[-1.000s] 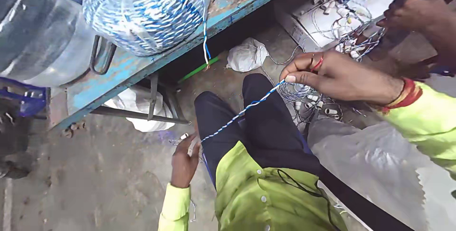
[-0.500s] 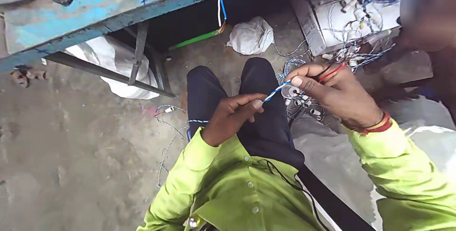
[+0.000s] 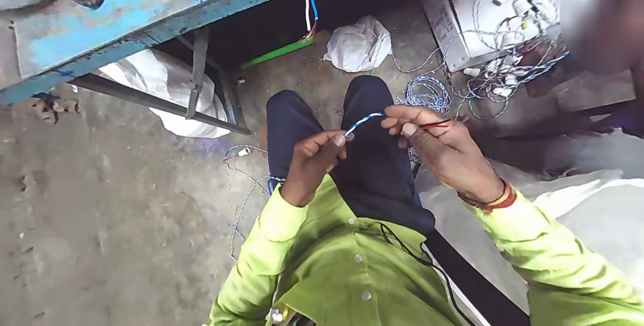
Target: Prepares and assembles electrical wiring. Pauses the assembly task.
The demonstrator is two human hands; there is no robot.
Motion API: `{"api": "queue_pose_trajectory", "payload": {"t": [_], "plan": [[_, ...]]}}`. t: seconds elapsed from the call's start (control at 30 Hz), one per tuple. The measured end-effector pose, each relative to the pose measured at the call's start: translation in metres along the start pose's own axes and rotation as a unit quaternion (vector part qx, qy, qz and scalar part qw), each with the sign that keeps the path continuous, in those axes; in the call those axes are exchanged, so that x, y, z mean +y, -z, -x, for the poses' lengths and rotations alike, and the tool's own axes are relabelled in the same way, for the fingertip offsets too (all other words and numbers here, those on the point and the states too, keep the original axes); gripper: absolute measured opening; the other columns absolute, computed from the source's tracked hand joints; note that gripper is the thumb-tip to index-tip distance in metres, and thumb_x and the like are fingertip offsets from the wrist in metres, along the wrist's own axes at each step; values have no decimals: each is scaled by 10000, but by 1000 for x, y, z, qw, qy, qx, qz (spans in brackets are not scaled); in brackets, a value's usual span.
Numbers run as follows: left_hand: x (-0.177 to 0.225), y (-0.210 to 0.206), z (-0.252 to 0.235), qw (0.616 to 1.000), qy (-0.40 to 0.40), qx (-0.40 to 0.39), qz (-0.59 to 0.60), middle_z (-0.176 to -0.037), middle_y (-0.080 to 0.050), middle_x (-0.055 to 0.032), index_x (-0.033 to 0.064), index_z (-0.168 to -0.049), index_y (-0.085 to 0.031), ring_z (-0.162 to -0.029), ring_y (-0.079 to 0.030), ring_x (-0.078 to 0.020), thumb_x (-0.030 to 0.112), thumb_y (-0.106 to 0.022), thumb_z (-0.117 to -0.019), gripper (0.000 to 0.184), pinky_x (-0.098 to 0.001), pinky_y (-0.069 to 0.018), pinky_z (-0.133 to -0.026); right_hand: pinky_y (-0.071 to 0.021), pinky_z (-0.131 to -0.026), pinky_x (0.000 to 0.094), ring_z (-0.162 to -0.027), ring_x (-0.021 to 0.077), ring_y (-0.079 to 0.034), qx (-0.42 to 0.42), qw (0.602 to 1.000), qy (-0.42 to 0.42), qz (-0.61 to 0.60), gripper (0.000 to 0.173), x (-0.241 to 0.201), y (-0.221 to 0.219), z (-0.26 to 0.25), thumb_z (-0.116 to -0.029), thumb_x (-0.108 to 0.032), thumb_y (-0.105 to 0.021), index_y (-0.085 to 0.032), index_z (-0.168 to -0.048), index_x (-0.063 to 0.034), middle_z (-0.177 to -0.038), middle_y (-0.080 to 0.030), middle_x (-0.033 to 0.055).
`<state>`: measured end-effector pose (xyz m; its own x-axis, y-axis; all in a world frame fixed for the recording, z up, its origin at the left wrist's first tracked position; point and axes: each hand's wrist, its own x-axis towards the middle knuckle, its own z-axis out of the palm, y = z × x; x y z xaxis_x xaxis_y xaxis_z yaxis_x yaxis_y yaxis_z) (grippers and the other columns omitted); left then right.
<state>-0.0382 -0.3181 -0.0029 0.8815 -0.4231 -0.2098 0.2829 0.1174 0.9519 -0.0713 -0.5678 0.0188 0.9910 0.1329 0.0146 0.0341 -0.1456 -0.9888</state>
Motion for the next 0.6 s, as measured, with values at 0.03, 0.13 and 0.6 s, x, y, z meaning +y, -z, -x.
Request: {"api": "queue_pose_trajectory", "payload": {"t": [0.03, 0.13, 0.6], "plan": [[0, 2, 2, 1000, -4, 4, -6, -803, -638, 6, 38, -1160, -722, -567, -473, -18, 144, -546, -1053, 232, -147, -386, -491, -601, -835, 287, -1019, 145, -689, -10, 1000, 2, -18, 376, -4, -2, 0, -1078, -112, -404, -569, -1399, -6, -1217, -697, 62], [-3, 4, 4, 998, -29, 5, -52, -837, -678, 4, 59, -1068, -729, -657, -569, -40, 137, -679, -973, 133, -187, -485, -586, -617, -928, 376, -1100, 239, -707, -39, 993, 10, -112, 383, -23, -6, 0, -1089, -115, -420, -501, -1436, 24, -1256, -697, 121], [10, -12, 1, 957, -124, -63, -255, -925, -716, -5, 85, -1001, -779, -826, -682, -77, 144, -745, -937, 94, -249, -597, -729, -594, -986, 398, -1140, 261, -697, 4, 966, 35, -257, 269, -59, -24, -18, -1084, -55, -414, -577, -1292, -2, -1286, -665, 155]]}}
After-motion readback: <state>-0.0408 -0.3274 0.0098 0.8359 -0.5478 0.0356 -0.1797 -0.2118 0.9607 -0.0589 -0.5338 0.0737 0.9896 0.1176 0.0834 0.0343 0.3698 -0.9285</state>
